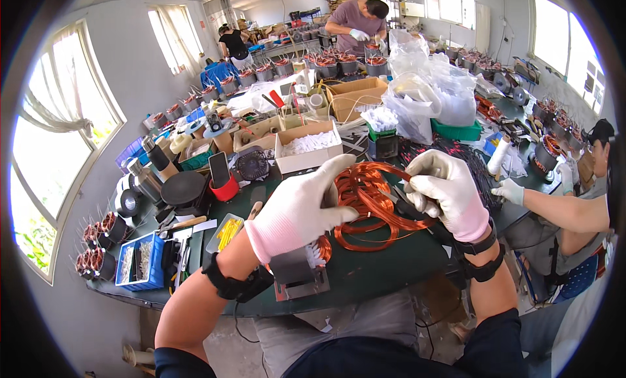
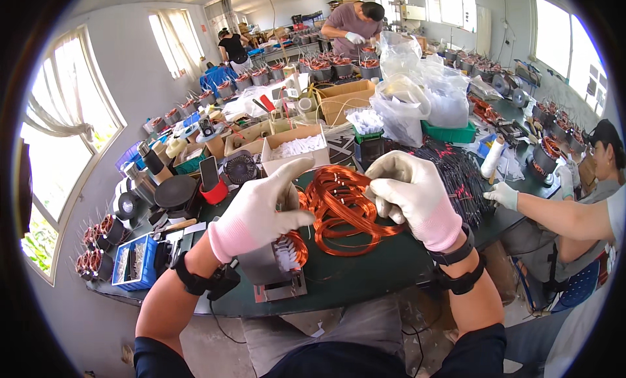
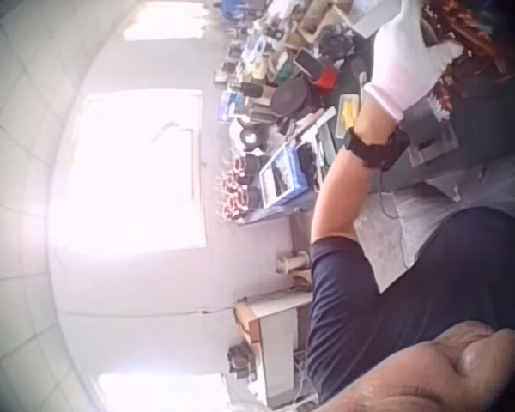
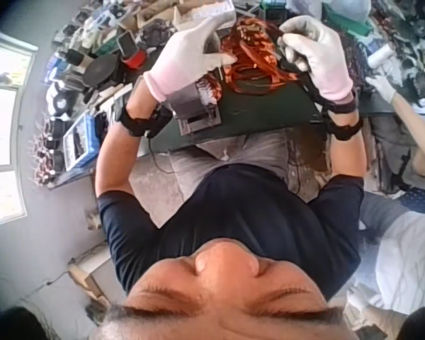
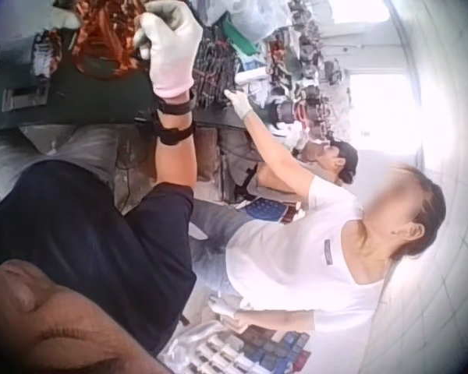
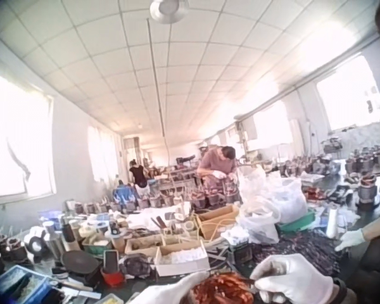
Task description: Assembling a motor stator by inserting copper wire coils into the slots and securing them.
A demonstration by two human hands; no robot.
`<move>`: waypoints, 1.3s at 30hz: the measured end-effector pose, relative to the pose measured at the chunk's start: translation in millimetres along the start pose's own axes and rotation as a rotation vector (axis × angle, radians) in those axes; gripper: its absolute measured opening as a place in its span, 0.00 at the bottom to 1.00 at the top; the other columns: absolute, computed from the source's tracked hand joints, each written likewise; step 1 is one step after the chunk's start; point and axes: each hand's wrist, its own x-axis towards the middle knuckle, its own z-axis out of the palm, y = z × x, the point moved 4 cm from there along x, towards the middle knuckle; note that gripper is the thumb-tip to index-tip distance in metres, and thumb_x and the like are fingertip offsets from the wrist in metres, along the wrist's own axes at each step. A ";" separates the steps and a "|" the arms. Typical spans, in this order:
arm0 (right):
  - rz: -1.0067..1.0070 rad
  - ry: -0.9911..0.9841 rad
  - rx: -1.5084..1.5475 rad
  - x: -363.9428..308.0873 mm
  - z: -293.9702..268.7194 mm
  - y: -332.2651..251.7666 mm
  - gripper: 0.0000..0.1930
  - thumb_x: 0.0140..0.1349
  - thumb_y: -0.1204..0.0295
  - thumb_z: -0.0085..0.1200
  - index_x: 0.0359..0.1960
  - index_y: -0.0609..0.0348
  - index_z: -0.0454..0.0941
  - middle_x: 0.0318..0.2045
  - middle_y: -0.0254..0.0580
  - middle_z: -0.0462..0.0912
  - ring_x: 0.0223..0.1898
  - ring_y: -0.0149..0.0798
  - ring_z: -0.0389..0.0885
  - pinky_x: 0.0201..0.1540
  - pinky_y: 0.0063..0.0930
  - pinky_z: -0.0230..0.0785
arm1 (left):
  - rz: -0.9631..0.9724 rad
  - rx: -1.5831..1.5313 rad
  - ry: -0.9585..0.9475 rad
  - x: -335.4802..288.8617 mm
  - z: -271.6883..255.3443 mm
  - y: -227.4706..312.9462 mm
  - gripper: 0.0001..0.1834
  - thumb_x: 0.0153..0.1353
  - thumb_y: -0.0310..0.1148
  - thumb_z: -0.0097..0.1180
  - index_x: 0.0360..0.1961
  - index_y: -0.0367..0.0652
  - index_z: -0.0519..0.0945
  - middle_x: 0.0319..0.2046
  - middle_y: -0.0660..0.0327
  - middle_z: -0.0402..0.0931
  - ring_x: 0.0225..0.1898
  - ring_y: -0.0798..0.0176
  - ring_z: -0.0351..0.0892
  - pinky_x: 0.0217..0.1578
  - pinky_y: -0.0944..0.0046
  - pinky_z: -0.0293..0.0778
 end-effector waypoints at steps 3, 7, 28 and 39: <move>0.007 -0.062 -0.042 -0.4 20.2 -6.2 0.07 0.67 0.79 0.57 0.44 0.65 0.80 0.32 0.39 0.86 0.23 0.22 0.79 0.21 0.16 0.65 | 0.334 0.465 0.223 -4.0 1.6 14.3 0.32 0.56 0.30 0.73 0.64 0.42 0.80 0.31 0.57 0.83 0.29 0.57 0.84 0.35 0.59 0.79; 0.030 -0.132 -0.130 -1.2 41.7 -5.3 0.07 0.68 0.80 0.57 0.46 0.65 0.80 0.31 0.36 0.86 0.25 0.22 0.81 0.22 0.16 0.68 | 0.547 0.735 0.467 0.0 -4.1 20.2 0.11 0.52 0.27 0.71 0.37 0.42 0.86 0.30 0.57 0.80 0.33 0.50 0.82 0.39 0.56 0.78; -0.894 0.014 -0.777 -58.2 87.6 63.9 0.16 0.47 0.77 0.73 0.40 0.57 0.85 0.36 0.38 0.88 0.45 0.50 0.87 0.51 0.39 0.77 | 0.041 -1.202 0.487 -54.1 9.2 -18.2 0.17 0.82 0.41 0.46 0.39 0.40 0.75 0.16 0.77 0.50 0.15 0.78 0.47 0.18 0.71 0.47; -0.852 -0.278 -0.830 -22.6 110.6 156.3 0.14 0.50 0.75 0.62 0.41 0.55 0.83 0.40 0.38 0.84 0.46 0.46 0.83 0.50 0.45 0.76 | -0.135 -1.397 0.489 -122.0 88.4 -37.9 0.17 0.84 0.43 0.41 0.40 0.43 0.72 0.14 0.76 0.44 0.12 0.76 0.42 0.15 0.69 0.45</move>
